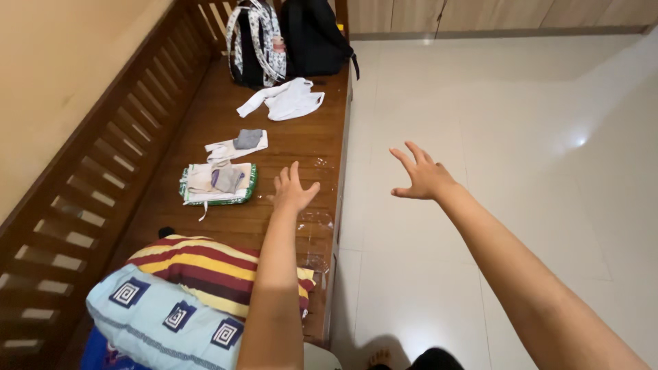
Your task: The person rearranges furniture in a room: they push an office chair across the floor, carry a wooden chair to another spot, reposition a chair with a cloth draped over it, move cushions and a rolled blanket on a wooden bed frame, open and close a small cabinet drawer, and slide a wooden bench piece against a wall.
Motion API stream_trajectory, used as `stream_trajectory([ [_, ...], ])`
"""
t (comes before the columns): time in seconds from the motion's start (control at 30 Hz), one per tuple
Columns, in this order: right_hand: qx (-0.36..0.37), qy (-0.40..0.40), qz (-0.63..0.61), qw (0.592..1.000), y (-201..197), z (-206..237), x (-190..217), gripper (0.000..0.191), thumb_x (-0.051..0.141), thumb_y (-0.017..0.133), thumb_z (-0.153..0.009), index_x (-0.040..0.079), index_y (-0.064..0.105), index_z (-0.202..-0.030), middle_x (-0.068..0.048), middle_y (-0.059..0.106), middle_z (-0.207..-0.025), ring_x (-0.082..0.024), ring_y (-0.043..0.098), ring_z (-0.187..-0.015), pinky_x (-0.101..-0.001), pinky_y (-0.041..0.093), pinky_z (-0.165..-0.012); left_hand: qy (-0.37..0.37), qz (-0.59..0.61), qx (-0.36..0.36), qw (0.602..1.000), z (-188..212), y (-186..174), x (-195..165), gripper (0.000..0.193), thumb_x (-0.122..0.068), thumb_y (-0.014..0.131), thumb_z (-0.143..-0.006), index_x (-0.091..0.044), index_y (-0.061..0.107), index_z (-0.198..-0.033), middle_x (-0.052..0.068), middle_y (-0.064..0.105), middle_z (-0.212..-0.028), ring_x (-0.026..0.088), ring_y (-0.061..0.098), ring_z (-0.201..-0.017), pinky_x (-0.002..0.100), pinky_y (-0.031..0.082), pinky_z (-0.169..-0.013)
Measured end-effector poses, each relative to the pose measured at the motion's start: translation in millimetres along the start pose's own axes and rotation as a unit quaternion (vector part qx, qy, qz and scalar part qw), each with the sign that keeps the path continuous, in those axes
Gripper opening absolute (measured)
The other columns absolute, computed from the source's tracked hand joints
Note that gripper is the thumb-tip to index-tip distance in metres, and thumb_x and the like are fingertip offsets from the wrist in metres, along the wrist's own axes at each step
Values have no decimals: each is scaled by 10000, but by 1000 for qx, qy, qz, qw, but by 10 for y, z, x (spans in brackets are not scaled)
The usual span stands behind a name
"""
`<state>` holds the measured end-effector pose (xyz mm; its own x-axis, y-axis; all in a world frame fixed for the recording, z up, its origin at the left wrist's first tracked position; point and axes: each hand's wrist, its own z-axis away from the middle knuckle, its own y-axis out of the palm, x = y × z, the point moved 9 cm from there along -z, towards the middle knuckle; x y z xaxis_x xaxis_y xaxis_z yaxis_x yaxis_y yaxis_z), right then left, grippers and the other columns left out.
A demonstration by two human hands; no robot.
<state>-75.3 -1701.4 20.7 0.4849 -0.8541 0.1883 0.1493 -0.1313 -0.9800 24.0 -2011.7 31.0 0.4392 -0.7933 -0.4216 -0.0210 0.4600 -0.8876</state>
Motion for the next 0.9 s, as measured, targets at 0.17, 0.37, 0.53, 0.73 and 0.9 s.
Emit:
stream_trajectory([
  [0.17,55,42,12,998,74,-600,-469,1088,620,775,-741,419,136,-1598,-51,38,-1710,-315,177,-1552,-653,386,-1096,3,-17,19,1000,-704,200,-325,1016,-631,684,-813,-330,150,-1623,24,129,-1706,308,128,-1564,776,199,-1148],
  [0.37,54,3,27,998,-111,-1679,-850,1085,626,765,-744,411,136,-1600,-60,42,-1713,-322,176,-1554,-652,386,-1102,-36,5,23,999,-1591,319,-598,1059,-632,701,-789,-314,133,-1624,-5,120,-1710,292,110,-1579,771,200,-1155],
  [0.53,84,-21,53,995,-359,-2760,-1129,1115,643,788,-736,420,120,-1600,-59,33,-1703,-343,163,-1541,-667,340,-1122,-86,38,-10,996,-2416,108,-886,1117,-614,716,-780,-283,79,-1636,23,86,-1714,316,80,-1573,791,173,-1138],
  [0.73,37,-107,-13,993,-479,-3903,-1067,1091,619,781,-724,396,167,-1598,-101,84,-1708,-363,218,-1534,-626,402,-1094,-124,73,-29,989,-3102,175,-836,1140,-627,718,-766,-274,78,-1641,29,101,-1720,328,85,-1576,803,169,-1134],
  [0.9,69,-154,1,986,-288,-4674,-784,1114,608,789,-721,405,140,-1604,-89,64,-1707,-349,195,-1547,-638,404,-1081,-175,67,-39,982,-3748,60,-593,1153,-630,727,-766,-273,65,-1640,28,110,-1713,332,87,-1573,815,173,-1122],
])
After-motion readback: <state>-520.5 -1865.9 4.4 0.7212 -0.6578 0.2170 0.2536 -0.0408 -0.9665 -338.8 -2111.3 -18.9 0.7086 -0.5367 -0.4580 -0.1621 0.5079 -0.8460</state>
